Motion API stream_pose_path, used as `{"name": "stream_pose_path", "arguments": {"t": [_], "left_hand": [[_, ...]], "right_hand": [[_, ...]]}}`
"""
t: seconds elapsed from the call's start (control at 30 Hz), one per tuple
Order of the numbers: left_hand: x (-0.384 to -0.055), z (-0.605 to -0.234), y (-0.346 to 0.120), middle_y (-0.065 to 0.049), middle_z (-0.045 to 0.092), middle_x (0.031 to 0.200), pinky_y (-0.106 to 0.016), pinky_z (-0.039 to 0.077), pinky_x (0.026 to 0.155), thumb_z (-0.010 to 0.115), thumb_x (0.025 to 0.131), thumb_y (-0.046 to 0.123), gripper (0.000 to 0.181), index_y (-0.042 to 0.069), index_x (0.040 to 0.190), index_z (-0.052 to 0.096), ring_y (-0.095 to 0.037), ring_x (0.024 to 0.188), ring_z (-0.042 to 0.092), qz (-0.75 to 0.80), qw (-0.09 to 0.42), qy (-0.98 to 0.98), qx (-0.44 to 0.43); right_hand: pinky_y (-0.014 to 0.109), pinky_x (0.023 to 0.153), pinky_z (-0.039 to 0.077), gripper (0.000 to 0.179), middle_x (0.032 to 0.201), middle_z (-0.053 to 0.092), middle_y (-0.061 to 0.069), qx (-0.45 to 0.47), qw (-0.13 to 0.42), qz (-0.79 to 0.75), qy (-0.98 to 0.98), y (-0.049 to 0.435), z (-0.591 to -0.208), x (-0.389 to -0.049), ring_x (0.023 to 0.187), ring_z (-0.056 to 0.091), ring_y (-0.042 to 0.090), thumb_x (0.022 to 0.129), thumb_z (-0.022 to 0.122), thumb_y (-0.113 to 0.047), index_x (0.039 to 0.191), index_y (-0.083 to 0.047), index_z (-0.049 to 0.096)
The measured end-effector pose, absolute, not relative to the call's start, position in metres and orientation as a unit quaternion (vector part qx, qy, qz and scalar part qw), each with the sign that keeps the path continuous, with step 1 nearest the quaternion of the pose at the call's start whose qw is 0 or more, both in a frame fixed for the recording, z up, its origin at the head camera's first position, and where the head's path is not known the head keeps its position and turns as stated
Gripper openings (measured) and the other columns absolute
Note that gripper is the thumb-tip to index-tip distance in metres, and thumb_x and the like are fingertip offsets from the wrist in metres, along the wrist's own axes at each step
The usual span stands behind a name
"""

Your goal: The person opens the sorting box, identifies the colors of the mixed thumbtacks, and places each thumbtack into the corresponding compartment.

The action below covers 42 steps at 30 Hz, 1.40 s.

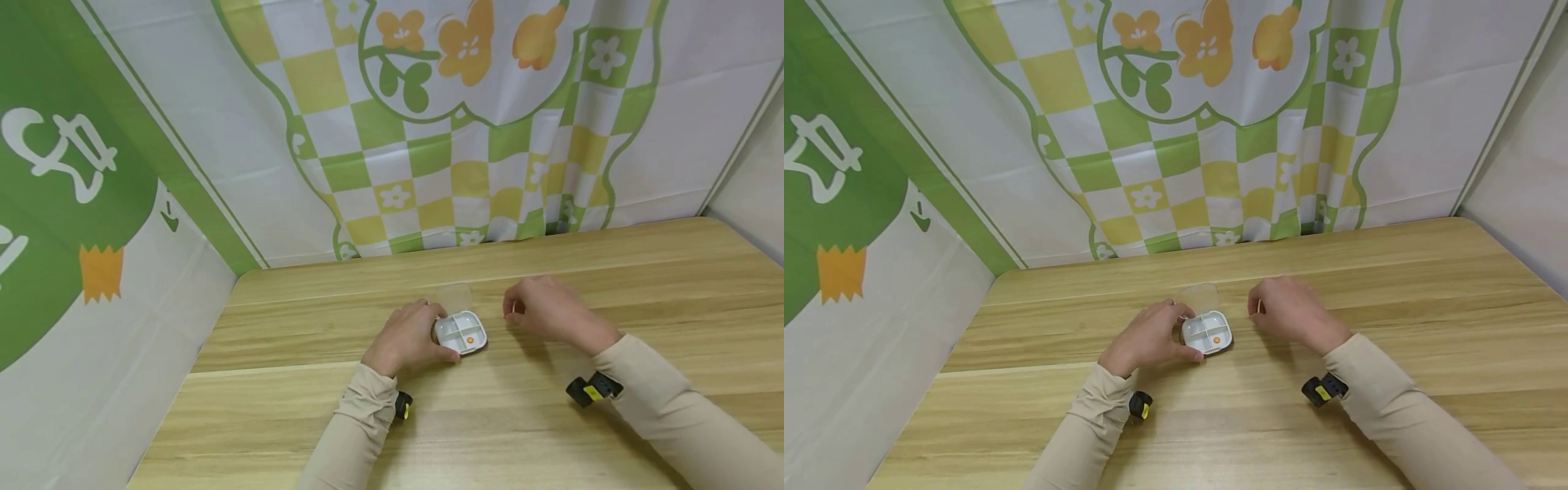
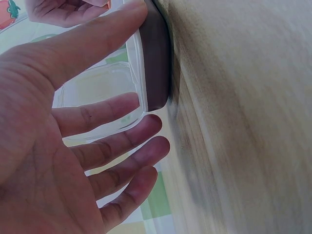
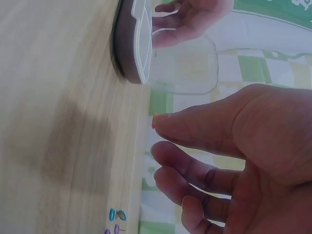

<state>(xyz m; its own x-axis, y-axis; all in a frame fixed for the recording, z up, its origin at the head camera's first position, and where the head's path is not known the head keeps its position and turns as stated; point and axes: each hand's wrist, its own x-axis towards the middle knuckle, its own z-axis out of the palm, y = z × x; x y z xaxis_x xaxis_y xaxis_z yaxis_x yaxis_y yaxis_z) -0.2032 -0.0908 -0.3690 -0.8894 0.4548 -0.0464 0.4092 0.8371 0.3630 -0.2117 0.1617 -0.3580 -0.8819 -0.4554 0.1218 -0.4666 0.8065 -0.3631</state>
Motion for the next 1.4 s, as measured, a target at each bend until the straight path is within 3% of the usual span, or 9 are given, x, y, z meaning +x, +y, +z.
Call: {"name": "stream_pose_path", "arguments": {"t": [1.13,1.4], "left_hand": [[-0.202,-0.369,-0.091,-0.003,0.066,0.111,-0.041,0.043,0.1,0.091,0.074,0.04,0.064,0.008,0.124,0.067,-0.017,0.096,0.058,0.179,0.055,0.954,0.235],[-0.202,-0.368,-0.092,-0.003,0.065,0.116,-0.042,0.043,0.099,0.091,0.074,0.04,0.064,0.008,0.124,0.066,-0.019,0.102,0.058,0.182,0.06,0.953,0.235]], "right_hand": [[0.029,0.058,0.045,0.006,0.071,0.061,-0.01,0.282,0.01,0.253,-0.925,0.137,-0.372,-0.204,0.065,0.053,0.007,0.086,0.077,-0.008,0.084,-0.014,0.075],[0.03,0.059,0.045,0.012,0.072,0.061,-0.01,0.279,0.009,0.254,-0.926,0.134,-0.373,-0.201,0.065,0.053,0.008,0.084,0.077,-0.005,0.082,-0.017,0.074]]}}
